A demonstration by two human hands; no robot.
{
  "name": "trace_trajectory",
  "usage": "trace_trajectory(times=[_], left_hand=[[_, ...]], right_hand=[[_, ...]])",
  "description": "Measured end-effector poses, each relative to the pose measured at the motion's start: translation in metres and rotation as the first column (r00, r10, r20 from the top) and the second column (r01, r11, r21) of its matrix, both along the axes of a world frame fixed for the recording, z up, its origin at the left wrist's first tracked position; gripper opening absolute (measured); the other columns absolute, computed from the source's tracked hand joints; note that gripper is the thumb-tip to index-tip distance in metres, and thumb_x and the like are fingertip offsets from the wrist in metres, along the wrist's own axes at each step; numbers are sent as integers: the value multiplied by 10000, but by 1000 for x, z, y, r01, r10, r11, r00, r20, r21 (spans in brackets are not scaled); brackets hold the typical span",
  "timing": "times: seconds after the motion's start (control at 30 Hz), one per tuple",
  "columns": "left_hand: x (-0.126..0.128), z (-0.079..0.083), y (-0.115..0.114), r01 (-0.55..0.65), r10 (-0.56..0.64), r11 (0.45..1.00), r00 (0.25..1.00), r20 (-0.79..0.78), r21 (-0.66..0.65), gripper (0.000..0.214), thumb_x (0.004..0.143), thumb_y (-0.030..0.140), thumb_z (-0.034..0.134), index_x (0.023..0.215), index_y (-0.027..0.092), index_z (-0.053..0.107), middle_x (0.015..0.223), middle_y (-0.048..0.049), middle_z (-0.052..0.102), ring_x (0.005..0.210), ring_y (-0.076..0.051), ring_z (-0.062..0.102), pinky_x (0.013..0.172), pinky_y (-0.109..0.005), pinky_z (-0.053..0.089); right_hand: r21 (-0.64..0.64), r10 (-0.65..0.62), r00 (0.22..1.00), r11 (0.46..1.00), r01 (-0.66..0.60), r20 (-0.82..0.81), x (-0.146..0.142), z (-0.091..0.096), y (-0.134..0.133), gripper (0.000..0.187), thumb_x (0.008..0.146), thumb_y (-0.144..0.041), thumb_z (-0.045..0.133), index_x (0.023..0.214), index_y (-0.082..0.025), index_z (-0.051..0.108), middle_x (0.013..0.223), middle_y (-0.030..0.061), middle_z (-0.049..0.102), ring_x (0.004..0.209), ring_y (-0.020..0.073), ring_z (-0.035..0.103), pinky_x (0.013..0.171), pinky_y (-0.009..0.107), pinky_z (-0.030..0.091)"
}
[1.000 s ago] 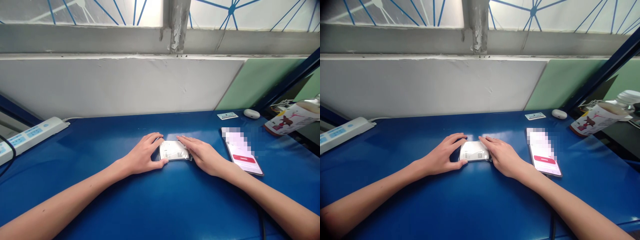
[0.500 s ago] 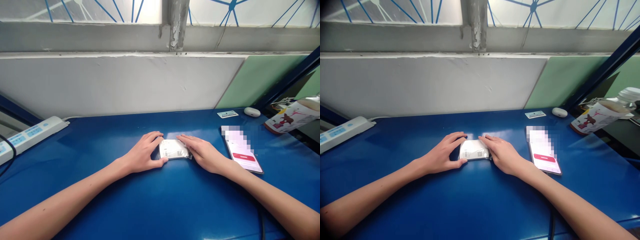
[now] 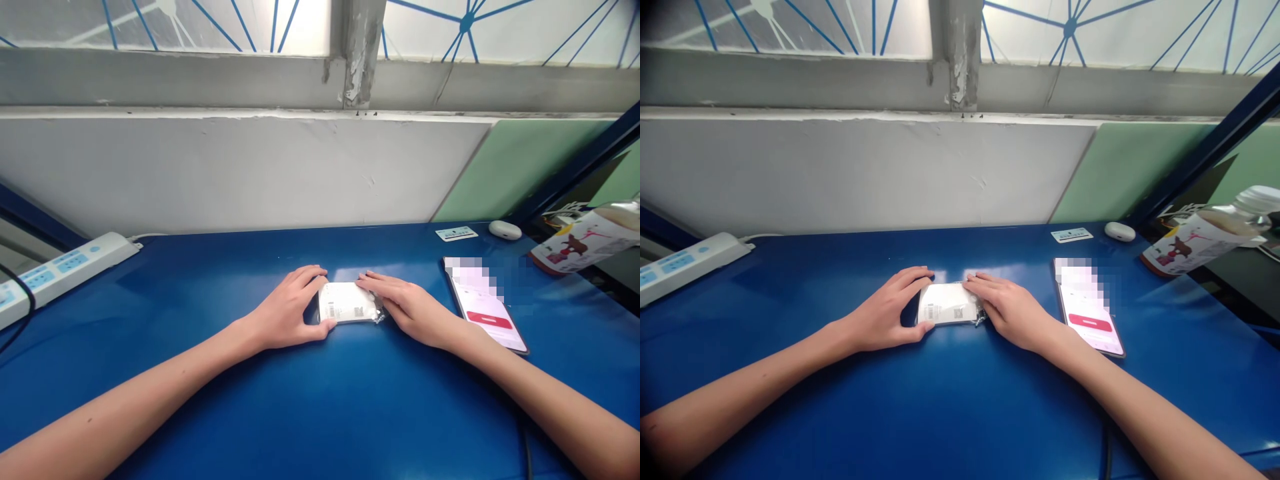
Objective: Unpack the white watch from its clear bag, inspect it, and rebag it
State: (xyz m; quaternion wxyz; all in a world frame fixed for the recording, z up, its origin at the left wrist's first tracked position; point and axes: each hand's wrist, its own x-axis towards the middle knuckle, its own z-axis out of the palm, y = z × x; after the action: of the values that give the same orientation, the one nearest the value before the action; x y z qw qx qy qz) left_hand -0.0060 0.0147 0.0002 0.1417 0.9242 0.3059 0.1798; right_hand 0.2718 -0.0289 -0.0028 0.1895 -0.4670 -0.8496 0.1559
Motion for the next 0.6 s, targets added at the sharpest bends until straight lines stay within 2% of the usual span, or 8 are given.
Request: trace_trajectory(times=[0.13, 0.2, 0.3, 0.37, 0.5, 0.6], left_hand=[[0, -1, 0, -33, 33, 999, 999, -4, 9, 583, 793, 435, 676, 1267, 128, 532, 1382, -208, 521, 1338, -386, 435, 1087, -541, 419], [0, 0, 0, -37, 37, 999, 999, -14, 3, 578, 790, 429, 674, 1259, 125, 528, 1382, -211, 519, 1335, -390, 435, 1078, -547, 427], [0, 1, 0, -33, 33, 999, 999, -31, 1, 569, 793, 428, 666, 1251, 120, 523, 1382, -217, 517, 1335, -390, 433, 1069, -552, 431], [-1, 2, 0, -28, 28, 1000, 999, -44, 5, 573, 802, 429, 656, 1258, 112, 514, 1385, -221, 513, 1339, -386, 427, 1071, -549, 428], [-3, 1, 0, -6, 7, 1000, 998, -58, 27, 571, 828, 413, 630, 1284, 95, 496, 1395, -226, 499, 1351, -375, 416, 1092, -528, 409], [-3, -1, 0, 11, -9, 999, 998, -57, 39, 557, 843, 395, 613, 1303, 104, 491, 1407, -223, 489, 1355, -376, 413, 1097, -531, 401]], right_hand=[[199, -51, 995, 979, 32, 88, 5, 1, 3, 368, 957, -179, 451, 1256, -182, 666, 1411, 118, 585, 1328, 304, 518, 1076, 507, 467], [258, -73, 992, 965, 43, 107, 8, 1, 6, 302, 962, -218, 485, 1136, -183, 730, 1353, 120, 631, 1291, 320, 544, 1039, 507, 496], [258, -30, 995, 966, 5, 94, 12, -2, 9, 255, 961, -219, 519, 1013, -202, 768, 1159, 95, 736, 1181, 297, 619, 969, 466, 543], [243, 11, 998, 970, -27, 66, 13, -4, 10, 242, 961, -206, 531, 1001, -209, 770, 1081, 83, 758, 1104, 277, 655, 923, 438, 562], [218, 48, 997, 974, -59, 57, 12, -3, 9, 256, 966, -172, 513, 1075, -202, 743, 1088, 97, 733, 1020, 252, 669, 863, 407, 570], [198, 48, 993, 978, -68, 105, 10, 1, 6, 251, 979, -217, 516, 1130, -197, 715, 1064, 101, 723, 992, 254, 667, 854, 410, 565]])
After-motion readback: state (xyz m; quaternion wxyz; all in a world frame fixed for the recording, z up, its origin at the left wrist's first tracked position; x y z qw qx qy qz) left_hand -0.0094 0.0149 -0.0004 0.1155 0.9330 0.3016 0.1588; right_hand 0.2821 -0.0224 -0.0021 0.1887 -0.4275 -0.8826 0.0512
